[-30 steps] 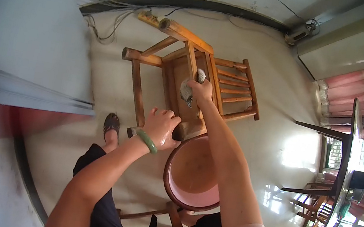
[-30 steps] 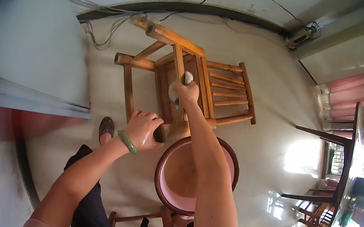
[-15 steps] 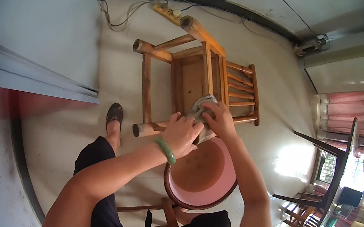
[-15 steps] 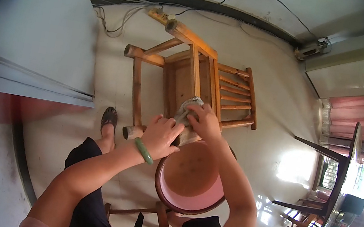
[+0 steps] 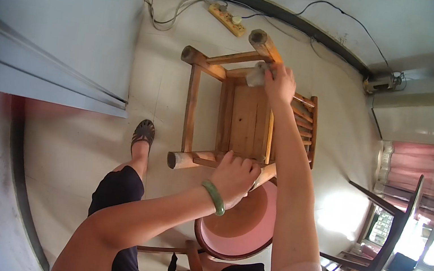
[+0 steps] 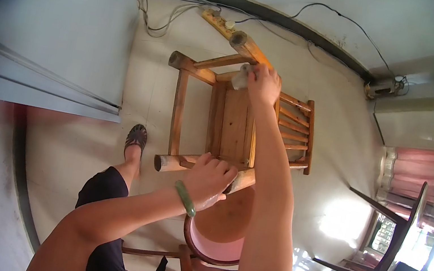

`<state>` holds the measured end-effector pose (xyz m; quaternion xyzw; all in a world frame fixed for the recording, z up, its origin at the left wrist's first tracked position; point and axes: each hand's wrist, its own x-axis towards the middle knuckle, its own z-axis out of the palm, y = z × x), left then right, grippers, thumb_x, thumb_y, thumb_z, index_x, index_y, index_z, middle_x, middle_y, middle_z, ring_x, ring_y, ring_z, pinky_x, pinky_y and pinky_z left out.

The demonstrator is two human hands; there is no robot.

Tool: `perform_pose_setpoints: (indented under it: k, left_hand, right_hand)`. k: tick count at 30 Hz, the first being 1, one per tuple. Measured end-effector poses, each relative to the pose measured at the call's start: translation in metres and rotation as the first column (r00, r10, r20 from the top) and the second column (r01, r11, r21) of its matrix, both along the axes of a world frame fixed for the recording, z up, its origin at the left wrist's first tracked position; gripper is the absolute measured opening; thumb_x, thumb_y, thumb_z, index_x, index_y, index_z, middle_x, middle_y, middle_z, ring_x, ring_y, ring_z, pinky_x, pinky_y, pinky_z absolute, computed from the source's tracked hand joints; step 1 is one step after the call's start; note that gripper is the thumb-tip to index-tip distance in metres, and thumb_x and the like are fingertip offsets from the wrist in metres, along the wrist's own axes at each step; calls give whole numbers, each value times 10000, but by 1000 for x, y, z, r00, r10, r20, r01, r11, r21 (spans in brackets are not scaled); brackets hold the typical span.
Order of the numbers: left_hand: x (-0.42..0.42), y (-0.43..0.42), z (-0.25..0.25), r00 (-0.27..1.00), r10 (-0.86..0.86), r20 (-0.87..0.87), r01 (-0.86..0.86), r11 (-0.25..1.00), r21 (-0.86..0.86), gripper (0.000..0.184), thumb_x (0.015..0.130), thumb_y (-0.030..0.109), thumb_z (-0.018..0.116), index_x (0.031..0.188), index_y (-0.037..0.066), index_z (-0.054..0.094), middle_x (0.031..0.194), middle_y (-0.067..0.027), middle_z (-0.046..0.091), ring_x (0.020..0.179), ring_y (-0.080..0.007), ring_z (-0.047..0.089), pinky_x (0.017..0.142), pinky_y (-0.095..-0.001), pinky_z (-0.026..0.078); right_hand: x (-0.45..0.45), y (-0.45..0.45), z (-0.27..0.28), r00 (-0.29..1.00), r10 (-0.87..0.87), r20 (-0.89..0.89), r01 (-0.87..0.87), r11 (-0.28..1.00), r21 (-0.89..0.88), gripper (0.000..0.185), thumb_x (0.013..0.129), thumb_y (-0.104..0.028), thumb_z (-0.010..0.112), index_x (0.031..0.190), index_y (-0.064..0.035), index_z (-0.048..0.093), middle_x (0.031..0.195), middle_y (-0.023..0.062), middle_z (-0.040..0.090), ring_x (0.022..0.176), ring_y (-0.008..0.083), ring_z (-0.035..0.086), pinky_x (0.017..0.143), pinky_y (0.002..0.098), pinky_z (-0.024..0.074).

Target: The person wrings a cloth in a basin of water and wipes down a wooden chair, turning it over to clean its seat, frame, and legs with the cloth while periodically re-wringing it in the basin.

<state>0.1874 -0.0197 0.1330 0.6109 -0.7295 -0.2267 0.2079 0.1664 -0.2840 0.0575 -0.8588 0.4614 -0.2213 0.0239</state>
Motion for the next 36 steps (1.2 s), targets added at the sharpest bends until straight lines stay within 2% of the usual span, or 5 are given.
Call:
perform_pose_setpoints:
  k: [4,11,17,29,36]
  left_hand:
    - [-3,4,-5,994,61,95,-55,997,-62,489,648,218,689,1032,26,455,896,-98,508,870,-254,502,822,-384,348]
    - [-1,0,-4,998,39,47,-38,999,-23,437,662,194,663,1015,21,472,901,-91,520,877,-240,508,744,-345,362]
    - [-2,0,-5,997,-39,60,37,999,38,448,660,211,667,1016,30,465,879,-79,522,870,-232,513,747,-349,372]
    - [-2,-3,-5,1000,3,8,-3,1000,-3,527,605,208,709,1023,29,444,881,-93,531,892,-241,515,782,-348,384]
    - [-2,-5,-6,1000,-11,10,11,1000,17,573,600,212,713,1060,34,423,861,-83,512,873,-235,507,753,-337,388]
  right_hand:
    - [-18,17,15,973,-229,-12,212,877,430,129,744,-178,581,849,-108,553,873,76,547,841,264,526,674,382,450]
    - [69,-3,10,138,-824,549,-479,430,766,112,765,-15,542,855,-58,490,897,87,501,797,224,517,592,405,448]
    - [92,61,83,202,-605,770,-784,372,497,128,753,-30,558,855,-69,490,814,42,507,707,173,508,528,310,419]
    - [-85,-34,52,428,-519,740,-140,771,621,456,734,-61,616,1150,-4,436,976,110,565,827,174,570,622,291,501]
    - [-63,-71,-72,956,-211,-201,284,831,479,477,753,-334,548,1128,-56,452,1023,177,558,945,327,534,808,398,427]
